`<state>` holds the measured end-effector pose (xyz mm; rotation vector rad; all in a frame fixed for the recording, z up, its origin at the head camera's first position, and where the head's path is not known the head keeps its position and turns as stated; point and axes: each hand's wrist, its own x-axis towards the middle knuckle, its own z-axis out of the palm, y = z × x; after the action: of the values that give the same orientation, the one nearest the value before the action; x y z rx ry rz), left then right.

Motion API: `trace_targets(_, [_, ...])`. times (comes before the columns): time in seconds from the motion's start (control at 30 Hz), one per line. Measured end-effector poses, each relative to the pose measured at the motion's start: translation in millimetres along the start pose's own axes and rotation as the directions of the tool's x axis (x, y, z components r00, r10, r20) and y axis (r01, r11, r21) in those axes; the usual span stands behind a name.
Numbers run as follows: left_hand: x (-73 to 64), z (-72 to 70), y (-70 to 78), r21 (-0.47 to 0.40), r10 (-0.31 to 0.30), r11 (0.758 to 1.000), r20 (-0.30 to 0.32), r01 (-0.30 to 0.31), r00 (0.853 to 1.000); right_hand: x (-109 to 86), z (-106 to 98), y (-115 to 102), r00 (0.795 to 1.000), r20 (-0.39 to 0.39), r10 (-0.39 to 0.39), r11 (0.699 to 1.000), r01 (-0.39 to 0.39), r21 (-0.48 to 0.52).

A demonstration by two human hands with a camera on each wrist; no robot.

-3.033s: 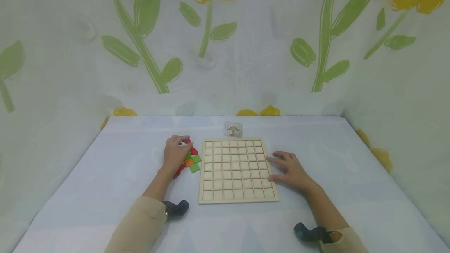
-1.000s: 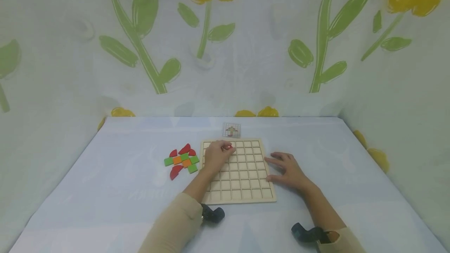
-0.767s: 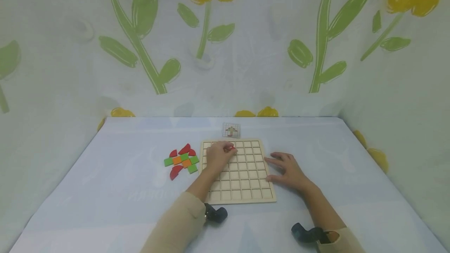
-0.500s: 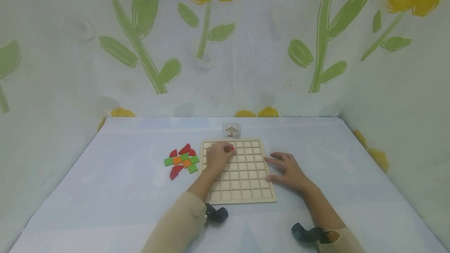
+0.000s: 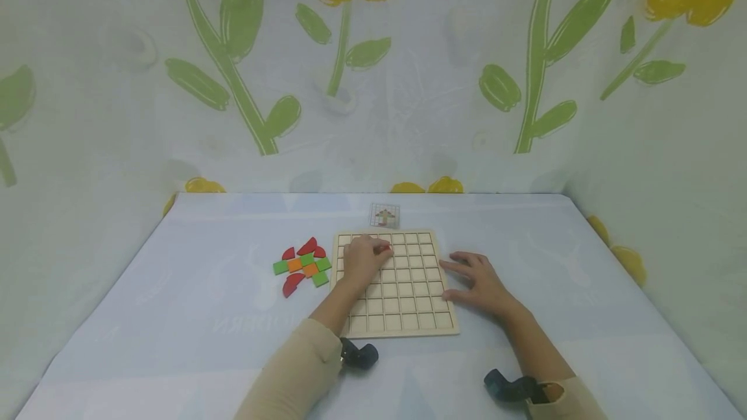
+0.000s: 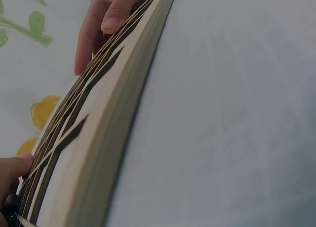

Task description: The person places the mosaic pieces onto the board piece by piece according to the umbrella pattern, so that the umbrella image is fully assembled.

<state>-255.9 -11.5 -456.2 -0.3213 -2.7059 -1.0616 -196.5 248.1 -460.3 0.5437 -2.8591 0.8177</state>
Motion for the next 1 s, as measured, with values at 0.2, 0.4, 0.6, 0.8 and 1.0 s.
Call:
trace_targets(0.2, [-2.3,-0.6,0.4,0.004,-0.005,1.000,0.013,0.005,1.000,-0.5,1.6,2.5,1.000,-0.005,-0.005,1.000,0.005,-0.013])
trace_targets(0.4, [-4.0,-1.9,0.2,-0.011,0.003,1.000,0.014,-0.003,1.000,-0.7,1.8,4.1,1.000,-0.006,-0.014,1.000,0.014,-0.015])
trace_targets(0.6, [-5.0,-3.8,0.7,-0.054,0.003,0.999,0.010,-0.003,1.000,-0.1,0.0,2.2,1.000,-0.009,-0.021,1.000,0.021,-0.003])
trace_targets(0.8, [-4.8,-3.2,-1.1,-0.060,-0.006,0.998,0.015,0.007,1.000,0.2,-0.8,0.8,1.000,-0.005,-0.023,1.000,0.023,-0.011])
trace_targets(1.0, [-3.0,-2.7,-2.9,-0.057,-0.014,0.998,0.028,0.015,1.000,0.5,-0.7,0.2,1.000,-0.001,-0.005,1.000,0.005,-0.008])
